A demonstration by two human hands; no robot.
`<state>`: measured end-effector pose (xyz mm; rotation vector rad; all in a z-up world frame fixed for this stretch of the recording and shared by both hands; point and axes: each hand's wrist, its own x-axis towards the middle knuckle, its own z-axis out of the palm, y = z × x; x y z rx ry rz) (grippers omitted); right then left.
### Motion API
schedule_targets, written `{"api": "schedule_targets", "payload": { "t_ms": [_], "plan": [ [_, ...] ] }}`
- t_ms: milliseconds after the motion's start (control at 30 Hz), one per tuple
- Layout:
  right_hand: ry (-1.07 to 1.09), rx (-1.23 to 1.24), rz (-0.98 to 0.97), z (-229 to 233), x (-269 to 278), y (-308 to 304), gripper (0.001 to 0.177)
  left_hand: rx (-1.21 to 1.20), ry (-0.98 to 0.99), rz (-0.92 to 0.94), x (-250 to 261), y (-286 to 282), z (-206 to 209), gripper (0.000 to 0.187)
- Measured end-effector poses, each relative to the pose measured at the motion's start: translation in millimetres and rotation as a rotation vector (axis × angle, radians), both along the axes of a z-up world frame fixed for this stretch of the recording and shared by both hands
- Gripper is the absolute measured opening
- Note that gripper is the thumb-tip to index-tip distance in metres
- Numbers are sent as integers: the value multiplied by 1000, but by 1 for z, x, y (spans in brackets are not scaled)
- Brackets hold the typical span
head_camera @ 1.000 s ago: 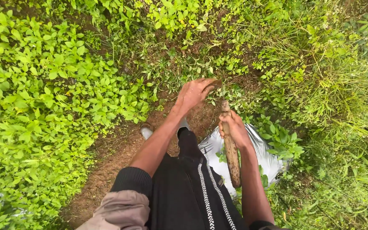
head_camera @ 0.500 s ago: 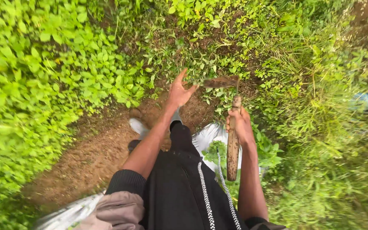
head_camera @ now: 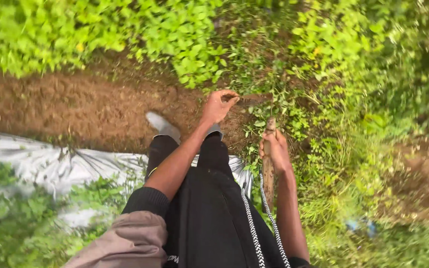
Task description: Weeding a garden bed by hand and using a wooden stick to loosen the soil
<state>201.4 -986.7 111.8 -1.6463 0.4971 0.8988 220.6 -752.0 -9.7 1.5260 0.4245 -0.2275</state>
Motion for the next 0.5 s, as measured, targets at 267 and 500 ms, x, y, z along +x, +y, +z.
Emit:
{"api": "schedule_targets", "payload": {
  "t_ms": [267,500],
  "plan": [
    [-42,-40,390,-29,5,163,15,167,205,392,-123,152,-71,18],
    [-161,-103,752,-8,-43,351,15,30,292,855,-284,274,-126,11]
  ]
}}
